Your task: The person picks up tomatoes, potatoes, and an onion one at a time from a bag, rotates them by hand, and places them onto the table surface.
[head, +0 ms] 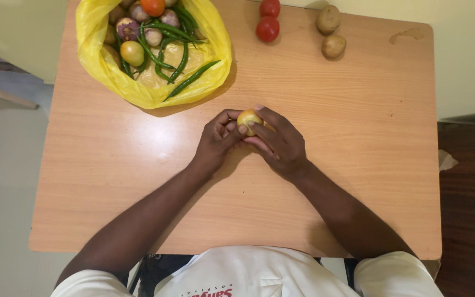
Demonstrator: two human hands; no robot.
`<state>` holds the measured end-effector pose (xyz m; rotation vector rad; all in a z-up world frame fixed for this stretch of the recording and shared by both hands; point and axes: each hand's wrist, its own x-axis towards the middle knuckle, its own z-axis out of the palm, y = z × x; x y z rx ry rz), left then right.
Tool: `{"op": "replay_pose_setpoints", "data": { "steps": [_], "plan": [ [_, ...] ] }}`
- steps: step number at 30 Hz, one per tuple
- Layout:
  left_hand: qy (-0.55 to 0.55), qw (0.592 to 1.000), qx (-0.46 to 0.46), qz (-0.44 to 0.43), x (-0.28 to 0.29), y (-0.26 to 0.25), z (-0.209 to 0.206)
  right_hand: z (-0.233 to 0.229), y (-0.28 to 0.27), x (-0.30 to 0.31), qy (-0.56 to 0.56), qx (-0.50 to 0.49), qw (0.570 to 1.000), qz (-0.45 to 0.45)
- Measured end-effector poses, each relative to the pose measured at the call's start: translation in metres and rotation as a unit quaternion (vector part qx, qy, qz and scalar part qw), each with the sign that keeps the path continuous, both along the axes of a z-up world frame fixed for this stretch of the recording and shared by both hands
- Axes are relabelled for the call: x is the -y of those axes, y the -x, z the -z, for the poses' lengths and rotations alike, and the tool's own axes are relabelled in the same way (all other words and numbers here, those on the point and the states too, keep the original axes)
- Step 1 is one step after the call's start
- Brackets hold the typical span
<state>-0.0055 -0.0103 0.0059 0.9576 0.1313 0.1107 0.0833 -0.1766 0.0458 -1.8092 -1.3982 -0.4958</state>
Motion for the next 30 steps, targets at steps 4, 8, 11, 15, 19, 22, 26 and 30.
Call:
{"op": "replay_pose_setpoints", "data": {
  "steps": [4,8,11,15,19,22,26,30],
  "plan": [
    [-0.117,0.993,0.010,-0.030,-0.002,0.000,-0.004,-0.017,0.003,-0.003,0.098,-0.037,0.994,-0.010],
    [-0.151,0.984,0.056,-0.071,-0.002,-0.003,-0.009,-0.005,0.000,-0.003,0.094,-0.128,0.987,-0.012],
    [-0.121,0.992,0.029,-0.038,-0.004,-0.003,-0.014,0.011,-0.006,0.004,0.060,-0.145,0.988,0.002],
    [0.221,0.971,-0.059,0.077,0.002,0.001,-0.018,0.015,0.002,0.002,0.023,-0.069,0.997,0.004],
    [-0.055,0.998,0.015,0.000,0.000,0.001,-0.007,-0.001,0.004,0.001,0.091,-0.086,0.992,-0.004],
    [-0.172,0.983,0.035,-0.047,0.002,0.000,0.000,-0.007,0.004,-0.001,0.106,-0.130,0.986,-0.010],
    [-0.050,0.999,0.003,0.005,0.000,0.001,-0.002,-0.006,0.005,-0.001,0.062,-0.099,0.993,-0.019],
    [-0.121,0.991,0.035,-0.040,0.003,-0.001,-0.005,-0.011,0.004,-0.002,0.086,-0.108,0.990,-0.031]
  ]
}}
